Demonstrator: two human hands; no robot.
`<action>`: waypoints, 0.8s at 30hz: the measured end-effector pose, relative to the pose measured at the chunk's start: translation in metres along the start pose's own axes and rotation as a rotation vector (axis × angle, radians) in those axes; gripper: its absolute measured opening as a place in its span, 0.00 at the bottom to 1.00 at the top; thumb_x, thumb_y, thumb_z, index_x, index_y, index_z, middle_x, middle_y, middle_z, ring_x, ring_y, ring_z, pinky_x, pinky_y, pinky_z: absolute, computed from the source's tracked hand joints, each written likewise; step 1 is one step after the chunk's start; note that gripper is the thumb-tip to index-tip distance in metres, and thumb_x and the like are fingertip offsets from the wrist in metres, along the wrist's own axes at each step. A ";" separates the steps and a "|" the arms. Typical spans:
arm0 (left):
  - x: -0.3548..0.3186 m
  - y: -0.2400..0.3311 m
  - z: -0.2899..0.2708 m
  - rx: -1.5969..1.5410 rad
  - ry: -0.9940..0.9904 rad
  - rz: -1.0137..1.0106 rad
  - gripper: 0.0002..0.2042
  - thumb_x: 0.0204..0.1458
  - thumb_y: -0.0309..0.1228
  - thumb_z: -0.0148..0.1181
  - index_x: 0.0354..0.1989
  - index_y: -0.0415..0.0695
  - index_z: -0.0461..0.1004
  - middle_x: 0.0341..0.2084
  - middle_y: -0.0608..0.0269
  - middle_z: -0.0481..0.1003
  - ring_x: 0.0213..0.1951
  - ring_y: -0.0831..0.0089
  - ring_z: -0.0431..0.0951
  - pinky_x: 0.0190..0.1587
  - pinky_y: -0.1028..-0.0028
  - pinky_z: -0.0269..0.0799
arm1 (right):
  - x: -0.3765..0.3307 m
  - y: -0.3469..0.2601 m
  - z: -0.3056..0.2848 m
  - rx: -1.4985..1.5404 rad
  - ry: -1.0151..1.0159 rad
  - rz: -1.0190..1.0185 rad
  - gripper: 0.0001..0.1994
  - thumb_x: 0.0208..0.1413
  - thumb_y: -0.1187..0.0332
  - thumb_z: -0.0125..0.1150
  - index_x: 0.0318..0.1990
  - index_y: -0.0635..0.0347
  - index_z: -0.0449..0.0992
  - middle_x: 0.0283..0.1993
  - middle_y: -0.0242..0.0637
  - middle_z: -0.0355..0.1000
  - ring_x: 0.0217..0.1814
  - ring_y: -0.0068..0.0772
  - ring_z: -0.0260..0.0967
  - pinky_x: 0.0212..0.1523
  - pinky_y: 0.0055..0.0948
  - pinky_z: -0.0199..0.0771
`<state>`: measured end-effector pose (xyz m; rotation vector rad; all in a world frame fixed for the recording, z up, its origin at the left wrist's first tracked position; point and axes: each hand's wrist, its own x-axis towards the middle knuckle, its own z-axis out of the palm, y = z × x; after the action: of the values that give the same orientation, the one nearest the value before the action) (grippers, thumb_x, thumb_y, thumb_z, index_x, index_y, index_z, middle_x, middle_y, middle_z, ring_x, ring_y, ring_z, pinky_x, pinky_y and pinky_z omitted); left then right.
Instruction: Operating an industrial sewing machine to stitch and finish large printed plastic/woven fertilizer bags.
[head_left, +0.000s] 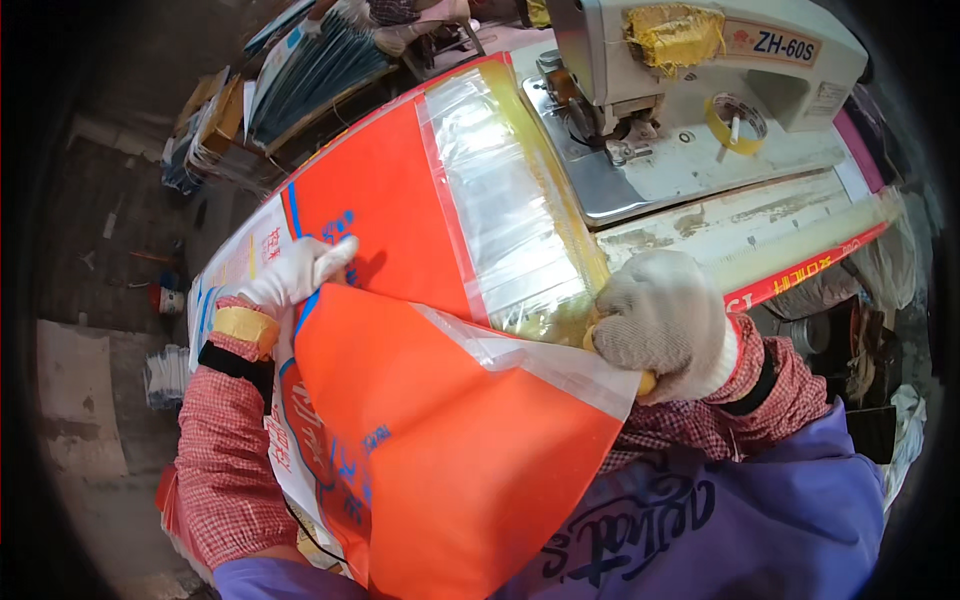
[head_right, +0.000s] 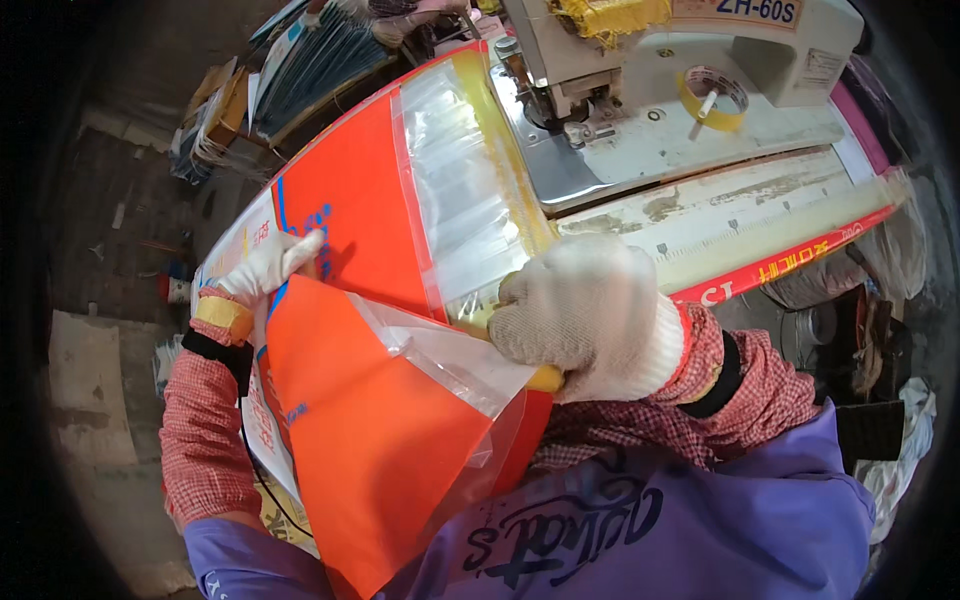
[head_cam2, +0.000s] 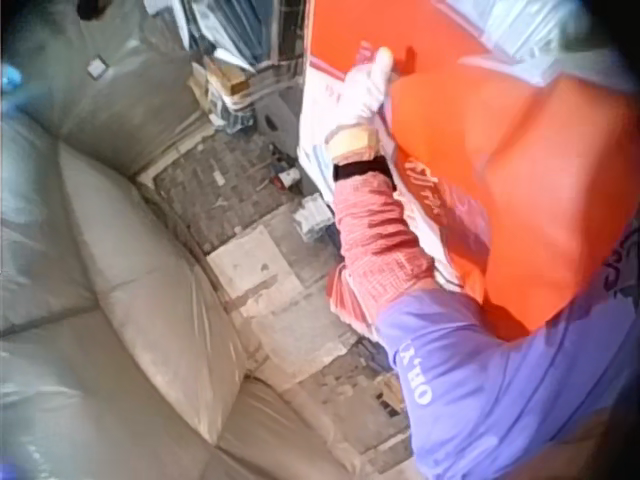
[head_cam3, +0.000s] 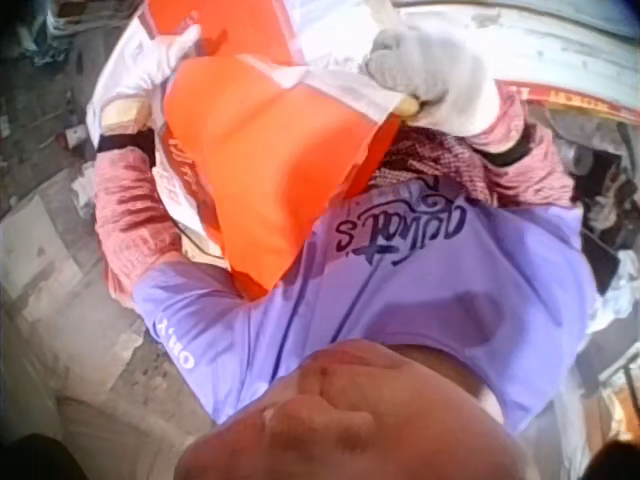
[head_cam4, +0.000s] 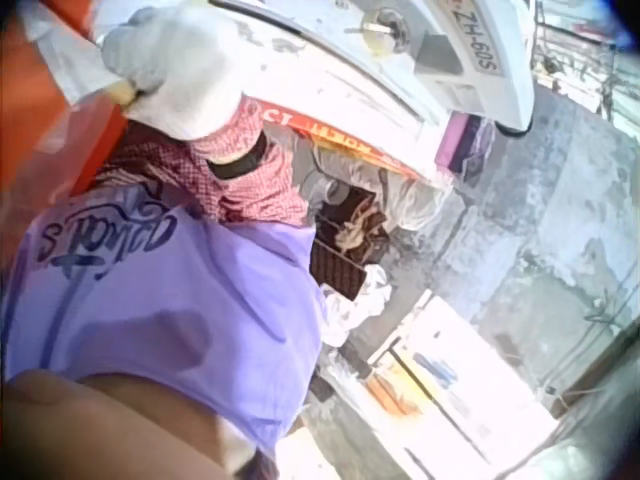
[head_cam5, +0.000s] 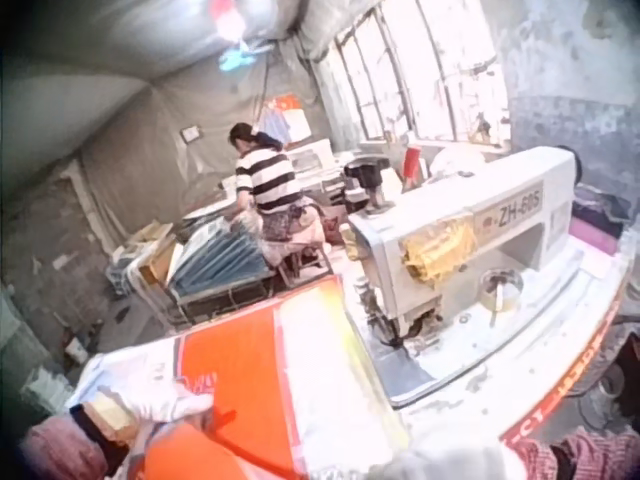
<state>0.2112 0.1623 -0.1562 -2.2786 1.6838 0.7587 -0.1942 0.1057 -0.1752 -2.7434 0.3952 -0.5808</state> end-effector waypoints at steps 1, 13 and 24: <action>-0.002 0.002 -0.005 0.122 0.158 0.009 0.28 0.62 0.51 0.37 0.28 0.39 0.76 0.24 0.50 0.77 0.31 0.53 0.77 0.38 0.63 0.70 | -0.004 0.001 -0.001 -0.014 0.019 -0.013 0.12 0.20 0.63 0.65 0.19 0.52 0.72 0.23 0.35 0.69 0.27 0.42 0.70 0.24 0.36 0.69; -0.066 -0.008 -0.067 0.193 1.457 0.230 0.17 0.62 0.39 0.46 0.37 0.38 0.77 0.30 0.54 0.77 0.32 0.65 0.76 0.39 0.71 0.70 | 0.000 0.002 0.017 -0.092 0.166 0.214 0.10 0.41 0.62 0.63 0.31 0.54 0.75 0.30 0.43 0.71 0.36 0.46 0.72 0.34 0.40 0.73; 0.009 0.121 0.062 -0.213 0.566 0.652 0.23 0.62 0.46 0.39 0.35 0.38 0.74 0.35 0.43 0.75 0.41 0.46 0.73 0.44 0.58 0.68 | 0.009 0.018 0.067 0.227 0.163 0.398 0.18 0.54 0.52 0.53 0.42 0.55 0.75 0.37 0.45 0.73 0.41 0.48 0.72 0.39 0.41 0.72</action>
<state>0.0829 0.1431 -0.1971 -2.2049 2.8043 0.4142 -0.1614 0.1023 -0.2366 -2.3202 0.8342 -0.6929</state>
